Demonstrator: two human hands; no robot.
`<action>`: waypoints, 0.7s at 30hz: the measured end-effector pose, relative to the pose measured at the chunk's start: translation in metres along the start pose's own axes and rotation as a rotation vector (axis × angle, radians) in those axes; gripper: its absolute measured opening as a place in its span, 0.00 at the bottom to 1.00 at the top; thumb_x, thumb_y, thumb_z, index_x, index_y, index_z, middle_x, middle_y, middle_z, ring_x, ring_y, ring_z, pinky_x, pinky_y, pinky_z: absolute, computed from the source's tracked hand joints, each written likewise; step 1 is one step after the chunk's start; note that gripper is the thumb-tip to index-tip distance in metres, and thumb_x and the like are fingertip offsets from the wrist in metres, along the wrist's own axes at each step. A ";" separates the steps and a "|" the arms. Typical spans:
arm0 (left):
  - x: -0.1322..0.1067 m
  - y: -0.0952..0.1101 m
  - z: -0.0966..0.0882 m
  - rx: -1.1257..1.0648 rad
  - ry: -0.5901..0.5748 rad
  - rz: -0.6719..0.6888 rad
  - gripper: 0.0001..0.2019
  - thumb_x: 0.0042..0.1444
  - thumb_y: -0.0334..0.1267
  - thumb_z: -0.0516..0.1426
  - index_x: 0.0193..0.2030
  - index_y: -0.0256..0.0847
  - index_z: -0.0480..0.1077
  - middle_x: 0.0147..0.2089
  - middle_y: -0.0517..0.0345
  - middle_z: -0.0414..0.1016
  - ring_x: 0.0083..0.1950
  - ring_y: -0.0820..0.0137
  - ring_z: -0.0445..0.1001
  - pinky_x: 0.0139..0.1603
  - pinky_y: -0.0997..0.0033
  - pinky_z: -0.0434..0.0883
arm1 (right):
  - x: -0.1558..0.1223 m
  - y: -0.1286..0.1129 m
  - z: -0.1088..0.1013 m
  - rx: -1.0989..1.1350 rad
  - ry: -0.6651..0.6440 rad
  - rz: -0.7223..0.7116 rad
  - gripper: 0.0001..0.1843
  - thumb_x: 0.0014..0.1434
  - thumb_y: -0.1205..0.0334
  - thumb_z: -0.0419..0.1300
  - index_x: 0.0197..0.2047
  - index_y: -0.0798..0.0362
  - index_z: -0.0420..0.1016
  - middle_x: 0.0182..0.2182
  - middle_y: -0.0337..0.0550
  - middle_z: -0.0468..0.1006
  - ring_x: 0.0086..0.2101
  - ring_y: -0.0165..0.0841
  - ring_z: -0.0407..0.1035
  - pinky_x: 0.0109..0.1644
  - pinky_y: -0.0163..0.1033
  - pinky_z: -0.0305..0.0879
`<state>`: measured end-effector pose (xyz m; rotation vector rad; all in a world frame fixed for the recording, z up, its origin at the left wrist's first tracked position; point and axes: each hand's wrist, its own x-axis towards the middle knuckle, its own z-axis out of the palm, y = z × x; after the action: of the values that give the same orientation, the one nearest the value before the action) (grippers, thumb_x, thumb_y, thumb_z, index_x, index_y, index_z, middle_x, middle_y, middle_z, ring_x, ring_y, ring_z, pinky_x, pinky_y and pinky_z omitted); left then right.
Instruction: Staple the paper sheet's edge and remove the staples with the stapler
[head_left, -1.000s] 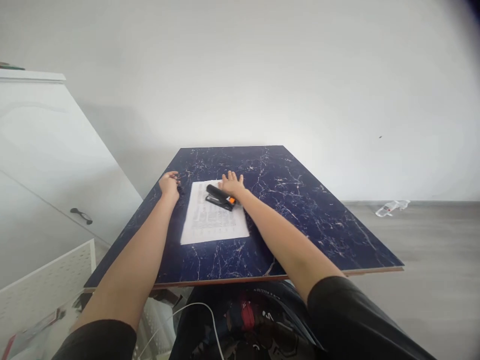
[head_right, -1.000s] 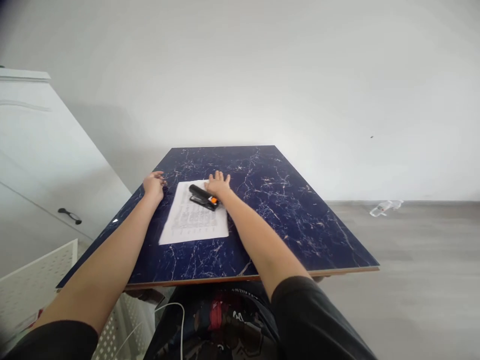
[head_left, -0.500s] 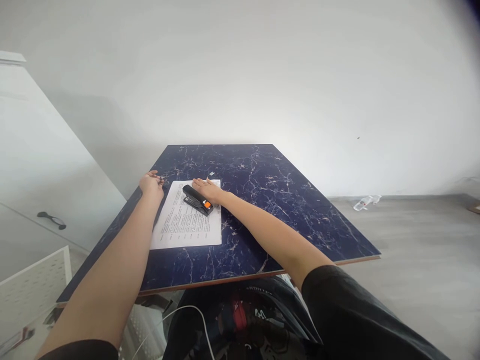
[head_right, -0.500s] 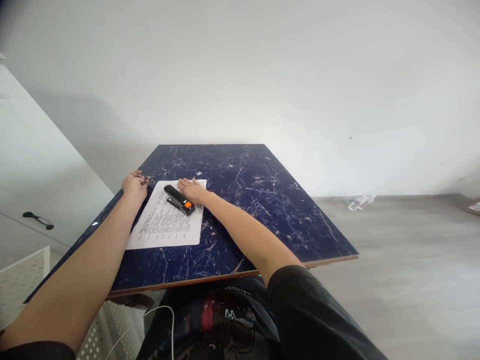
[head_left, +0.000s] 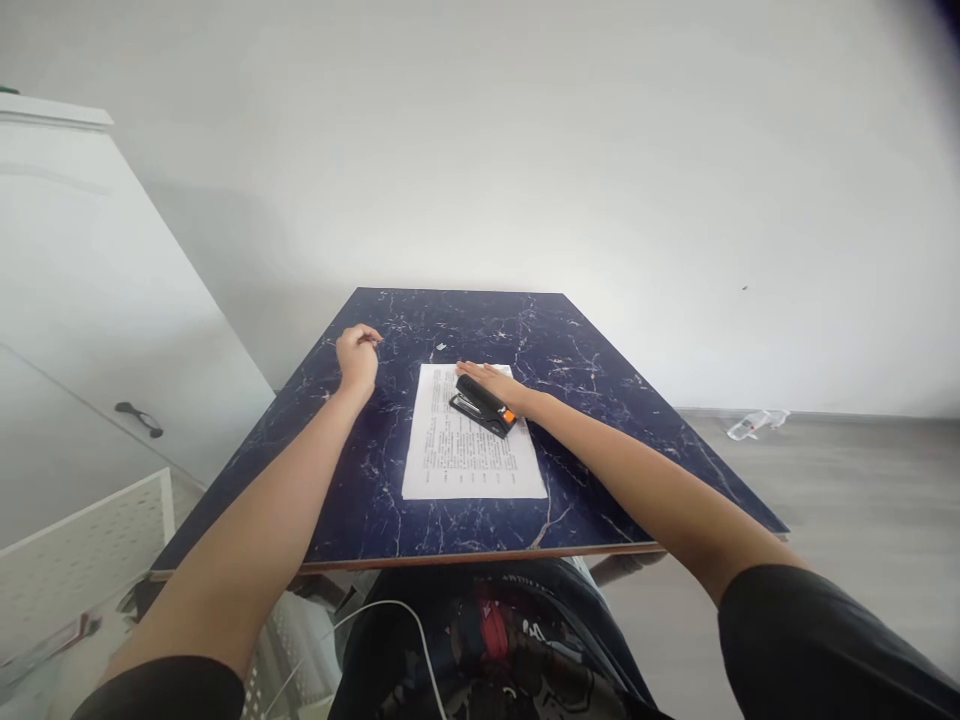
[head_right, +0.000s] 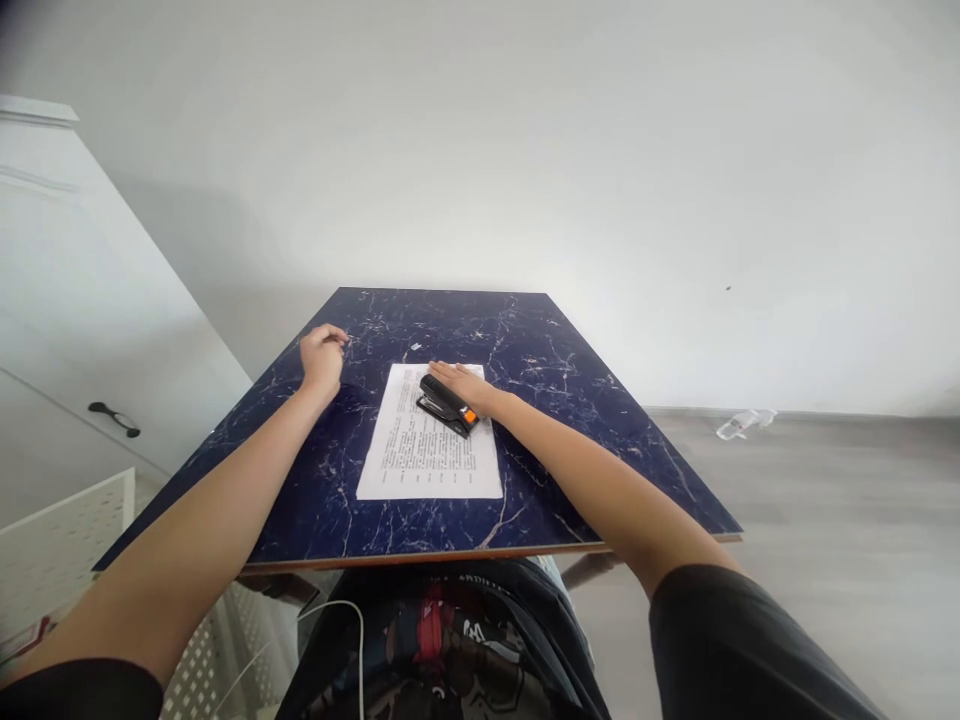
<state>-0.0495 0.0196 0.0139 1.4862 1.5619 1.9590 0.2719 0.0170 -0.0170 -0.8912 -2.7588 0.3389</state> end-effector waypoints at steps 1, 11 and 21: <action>-0.007 0.006 0.005 0.023 -0.045 0.077 0.14 0.41 0.22 0.50 0.26 0.40 0.73 0.31 0.56 0.70 0.35 0.66 0.70 0.39 0.66 0.66 | -0.006 0.001 -0.001 0.012 0.012 0.004 0.38 0.70 0.58 0.54 0.80 0.49 0.53 0.79 0.48 0.48 0.77 0.46 0.43 0.80 0.58 0.39; -0.055 0.052 0.027 0.335 -0.709 0.507 0.21 0.55 0.19 0.49 0.39 0.42 0.80 0.45 0.49 0.74 0.52 0.57 0.73 0.57 0.55 0.70 | -0.023 -0.029 -0.050 0.272 0.400 0.353 0.29 0.75 0.52 0.41 0.54 0.52 0.81 0.57 0.51 0.81 0.59 0.45 0.72 0.66 0.53 0.65; -0.061 0.050 0.034 0.180 -0.754 0.296 0.15 0.62 0.27 0.51 0.43 0.41 0.79 0.44 0.50 0.80 0.47 0.62 0.79 0.54 0.58 0.75 | -0.063 -0.081 -0.051 0.185 0.159 0.207 0.20 0.62 0.45 0.68 0.48 0.52 0.77 0.43 0.50 0.80 0.39 0.40 0.73 0.40 0.43 0.66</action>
<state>0.0250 -0.0225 0.0191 2.2724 1.2327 1.1309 0.2916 -0.0769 0.0455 -1.1045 -2.4505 0.5247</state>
